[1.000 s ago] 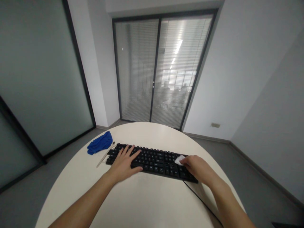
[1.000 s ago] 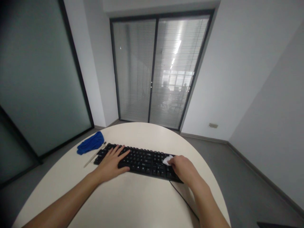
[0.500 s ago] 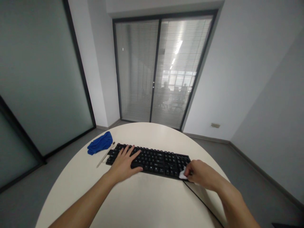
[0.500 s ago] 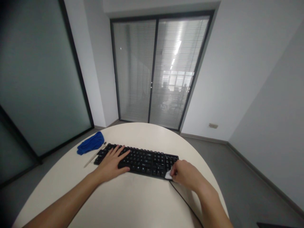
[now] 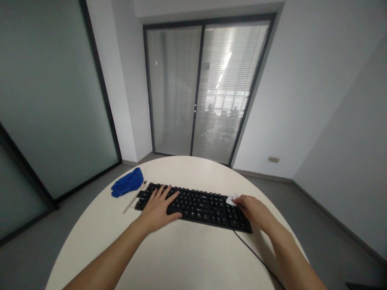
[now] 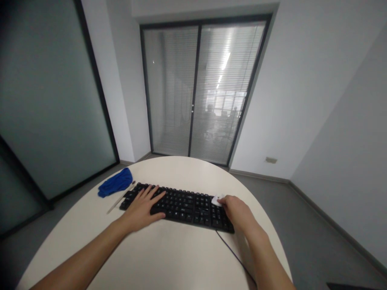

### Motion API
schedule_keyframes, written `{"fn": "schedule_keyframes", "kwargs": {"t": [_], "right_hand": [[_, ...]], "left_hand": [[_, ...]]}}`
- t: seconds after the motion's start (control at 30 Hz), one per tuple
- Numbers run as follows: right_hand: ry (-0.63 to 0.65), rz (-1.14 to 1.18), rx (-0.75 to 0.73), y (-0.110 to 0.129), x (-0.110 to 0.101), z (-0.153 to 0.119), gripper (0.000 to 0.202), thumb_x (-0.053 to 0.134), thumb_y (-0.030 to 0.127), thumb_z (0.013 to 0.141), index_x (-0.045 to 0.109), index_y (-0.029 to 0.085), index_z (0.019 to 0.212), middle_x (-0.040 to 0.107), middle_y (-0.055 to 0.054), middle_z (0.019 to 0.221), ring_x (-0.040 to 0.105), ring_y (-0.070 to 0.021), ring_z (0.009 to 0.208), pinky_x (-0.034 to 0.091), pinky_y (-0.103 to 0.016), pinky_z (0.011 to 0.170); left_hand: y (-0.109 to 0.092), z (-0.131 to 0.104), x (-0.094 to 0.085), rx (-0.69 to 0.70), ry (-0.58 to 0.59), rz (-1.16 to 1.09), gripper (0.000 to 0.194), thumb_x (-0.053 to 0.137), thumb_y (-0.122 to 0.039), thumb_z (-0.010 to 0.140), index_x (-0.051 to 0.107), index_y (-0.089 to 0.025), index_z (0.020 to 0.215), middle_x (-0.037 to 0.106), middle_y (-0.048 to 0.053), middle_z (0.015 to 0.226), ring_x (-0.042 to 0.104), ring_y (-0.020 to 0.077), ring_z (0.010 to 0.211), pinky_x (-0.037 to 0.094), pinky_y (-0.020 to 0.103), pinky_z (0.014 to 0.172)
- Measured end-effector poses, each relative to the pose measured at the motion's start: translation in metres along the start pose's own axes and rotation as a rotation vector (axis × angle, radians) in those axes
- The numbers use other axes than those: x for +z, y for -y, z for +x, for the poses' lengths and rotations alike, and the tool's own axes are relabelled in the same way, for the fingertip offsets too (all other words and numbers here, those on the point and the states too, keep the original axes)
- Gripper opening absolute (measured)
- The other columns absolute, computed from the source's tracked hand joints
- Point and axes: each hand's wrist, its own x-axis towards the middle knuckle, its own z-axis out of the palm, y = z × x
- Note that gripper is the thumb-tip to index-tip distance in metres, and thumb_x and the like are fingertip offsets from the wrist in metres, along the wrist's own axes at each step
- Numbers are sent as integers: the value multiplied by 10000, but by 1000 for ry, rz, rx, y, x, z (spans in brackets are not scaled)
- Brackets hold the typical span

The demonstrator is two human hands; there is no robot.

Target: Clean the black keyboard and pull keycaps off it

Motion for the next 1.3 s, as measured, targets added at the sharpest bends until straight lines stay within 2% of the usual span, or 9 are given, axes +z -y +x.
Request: {"fn": "schedule_keyframes", "kwargs": {"t": [0.17, 0.47, 0.7, 0.77, 0.9, 0.93, 1.03, 1.13, 1.3], "right_hand": [[104, -71, -5, 11, -14, -9, 312, 510, 190, 859, 753, 267, 1038, 743, -89, 1050, 673, -251, 1028, 453, -278, 850], [196, -108, 42, 36, -35, -29, 334, 540, 52, 659, 772, 240, 808, 750, -75, 857, 692, -237, 848, 411, -262, 698], [246, -85, 83, 38, -39, -36, 199, 603, 116, 645, 744, 244, 702, 725, -43, 744, 675, -214, 720, 359, -260, 592], [208, -93, 113, 35, -40, -34, 180, 623, 169, 679, 743, 255, 782, 738, -42, 823, 680, -227, 766, 373, -264, 599], [-65, -78, 134, 22, -34, -20, 303, 505, 203, 852, 699, 242, 1081, 720, -73, 1097, 660, -243, 1011, 440, -282, 763], [-96, -61, 126, 18, -30, -15, 324, 473, 198, 881, 692, 229, 1118, 711, -82, 1137, 649, -239, 1053, 442, -284, 815], [-26, -32, 97, 6, -17, -5, 329, 472, 172, 889, 716, 197, 1109, 723, -105, 1115, 640, -240, 1094, 431, -285, 901], [28, -17, 85, 0, -10, -1, 320, 512, 159, 859, 735, 193, 1086, 732, -118, 1088, 646, -246, 1086, 434, -280, 905], [47, 12, 79, 2, -19, -8, 273, 573, 166, 809, 773, 223, 985, 753, -109, 998, 677, -245, 1002, 451, -260, 837]], "left_hand": [[0, 0, 0, -5, 3, 12, 818, 443, -789, 796, 340, -355, 1482, 215, 64, 1597, 145, 366, 1463, 106, 570, 1165], [1, 1, 2, 0, -5, 16, 821, 437, -792, 794, 343, -352, 1481, 213, 65, 1597, 152, 370, 1460, 122, 570, 1162], [2, 1, 4, 5, -7, 19, 816, 453, -781, 796, 343, -351, 1481, 222, 60, 1596, 158, 374, 1458, 117, 569, 1163], [2, 1, 4, 6, -6, 21, 816, 448, -786, 795, 347, -353, 1479, 229, 63, 1594, 162, 373, 1457, 122, 568, 1161], [1, 0, 2, 2, -3, 26, 813, 446, -787, 794, 358, -352, 1474, 230, 67, 1593, 158, 377, 1457, 132, 566, 1160], [1, 0, 2, 2, -5, 26, 812, 444, -786, 795, 356, -351, 1475, 229, 68, 1593, 158, 377, 1457, 133, 566, 1160], [0, 0, 1, 4, -8, 23, 810, 442, -785, 798, 354, -351, 1476, 230, 66, 1593, 162, 373, 1457, 133, 562, 1161], [0, 0, 1, 9, -10, 21, 811, 438, -787, 800, 350, -351, 1478, 233, 66, 1592, 155, 369, 1460, 129, 560, 1162], [1, 0, 2, 4, -8, 9, 810, 448, -788, 796, 349, -361, 1477, 229, 58, 1594, 154, 371, 1459, 121, 560, 1163]]}}
